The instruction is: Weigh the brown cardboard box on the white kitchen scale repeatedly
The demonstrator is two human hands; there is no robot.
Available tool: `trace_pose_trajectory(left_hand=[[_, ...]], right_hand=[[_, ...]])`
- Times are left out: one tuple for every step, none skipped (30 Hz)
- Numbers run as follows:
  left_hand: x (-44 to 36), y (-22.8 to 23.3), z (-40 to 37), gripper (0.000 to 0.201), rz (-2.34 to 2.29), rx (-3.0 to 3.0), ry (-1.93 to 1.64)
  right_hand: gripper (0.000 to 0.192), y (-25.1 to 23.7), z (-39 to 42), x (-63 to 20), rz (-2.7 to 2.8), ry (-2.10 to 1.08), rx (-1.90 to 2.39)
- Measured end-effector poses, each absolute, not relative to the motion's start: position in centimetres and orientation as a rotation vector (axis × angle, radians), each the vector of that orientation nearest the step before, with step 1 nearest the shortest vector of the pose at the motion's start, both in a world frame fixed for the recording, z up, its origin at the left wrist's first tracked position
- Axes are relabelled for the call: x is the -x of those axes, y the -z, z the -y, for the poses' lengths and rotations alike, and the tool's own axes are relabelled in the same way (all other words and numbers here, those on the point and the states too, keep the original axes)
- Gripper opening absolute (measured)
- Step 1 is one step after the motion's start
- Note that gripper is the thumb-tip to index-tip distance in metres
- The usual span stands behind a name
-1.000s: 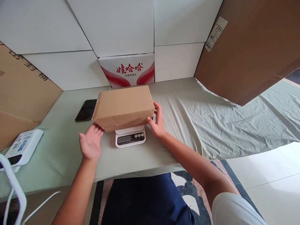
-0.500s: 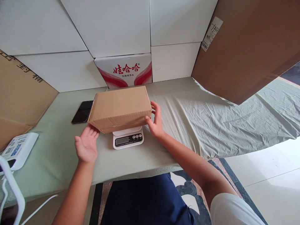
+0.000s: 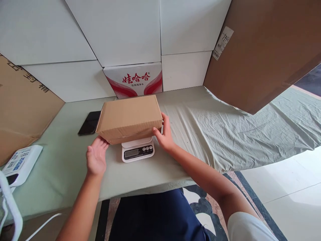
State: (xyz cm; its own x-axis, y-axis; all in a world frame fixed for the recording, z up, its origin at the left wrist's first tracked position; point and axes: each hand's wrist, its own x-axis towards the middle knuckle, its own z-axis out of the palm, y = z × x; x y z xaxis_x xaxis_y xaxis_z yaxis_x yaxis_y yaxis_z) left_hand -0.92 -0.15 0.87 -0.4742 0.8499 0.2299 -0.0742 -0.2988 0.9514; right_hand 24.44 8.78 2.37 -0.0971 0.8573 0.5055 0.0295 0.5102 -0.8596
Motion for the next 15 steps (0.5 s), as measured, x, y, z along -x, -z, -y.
trace_pose_trajectory(left_hand=[[1.1, -1.3, -0.3, 0.083, -1.275, -1.037, -1.840], [1.4, -1.8, -0.9, 0.083, -1.259, -1.050, -1.834], [1.7, -2.4, -1.7, 0.082, -1.242, -1.066, -1.824], [2.1, -3.1, -2.8, 0.082, -1.222, -1.081, -1.814], [2.4, -3.6, -4.0, 0.080, -1.206, -1.094, -1.809], [2.7, -4.1, -5.4, 0.079, -1.184, -1.095, -1.816], [2.9, -4.5, -6.9, 0.079, -1.153, -1.088, -1.824], [3.0, -4.6, -8.3, 0.080, -1.143, -1.064, -1.851], [3.0, -4.6, -9.7, 0.082, -1.153, -1.034, -1.887], [3.0, -4.4, -11.0, 0.082, -1.166, -1.006, -1.936], [2.9, -4.1, -12.0, 0.082, -1.172, -0.984, -1.972], [2.8, -3.6, -12.8, 0.081, -1.175, -0.975, -1.993], [2.8, -3.1, -13.4, 0.079, -1.174, -0.971, -2.001], [2.8, -2.6, -13.8, 0.078, -1.170, -0.970, -1.994], [2.9, -2.0, -14.1, 0.077, -1.167, -0.967, -1.979]], right_hand=[[0.072, -2.6, -9.1, -24.3, 1.513, -0.833, 0.799], [0.071, -3.0, -9.6, -24.2, 1.514, -0.820, 0.791], [0.070, -3.4, -10.3, -24.0, 1.522, -0.799, 0.778], [0.069, -3.9, -11.2, -23.7, 1.534, -0.770, 0.760], [0.068, -4.3, -12.3, -23.4, 1.547, -0.739, 0.735], [0.068, -4.6, -13.6, -22.9, 1.563, -0.715, 0.711], [0.069, -4.9, -14.9, -22.4, 1.564, -0.698, 0.685], [0.071, -4.9, -16.2, -21.9, 1.558, -0.701, 0.663], [0.073, -4.8, -17.5, -21.3, 1.552, -0.723, 0.650], [0.075, -4.4, -18.6, -20.8, 1.530, -0.743, 0.650], [0.076, -4.0, -19.5, -20.3, 1.511, -0.765, 0.667], [0.077, -3.4, -20.2, -19.9, 1.493, -0.784, 0.694], [0.078, -2.8, -20.6, -19.6, 1.487, -0.802, 0.721], [0.077, -2.3, -20.9, -19.4, 1.487, -0.817, 0.745], [0.077, -1.8, -21.0, -19.3, 1.493, -0.831, 0.761]])
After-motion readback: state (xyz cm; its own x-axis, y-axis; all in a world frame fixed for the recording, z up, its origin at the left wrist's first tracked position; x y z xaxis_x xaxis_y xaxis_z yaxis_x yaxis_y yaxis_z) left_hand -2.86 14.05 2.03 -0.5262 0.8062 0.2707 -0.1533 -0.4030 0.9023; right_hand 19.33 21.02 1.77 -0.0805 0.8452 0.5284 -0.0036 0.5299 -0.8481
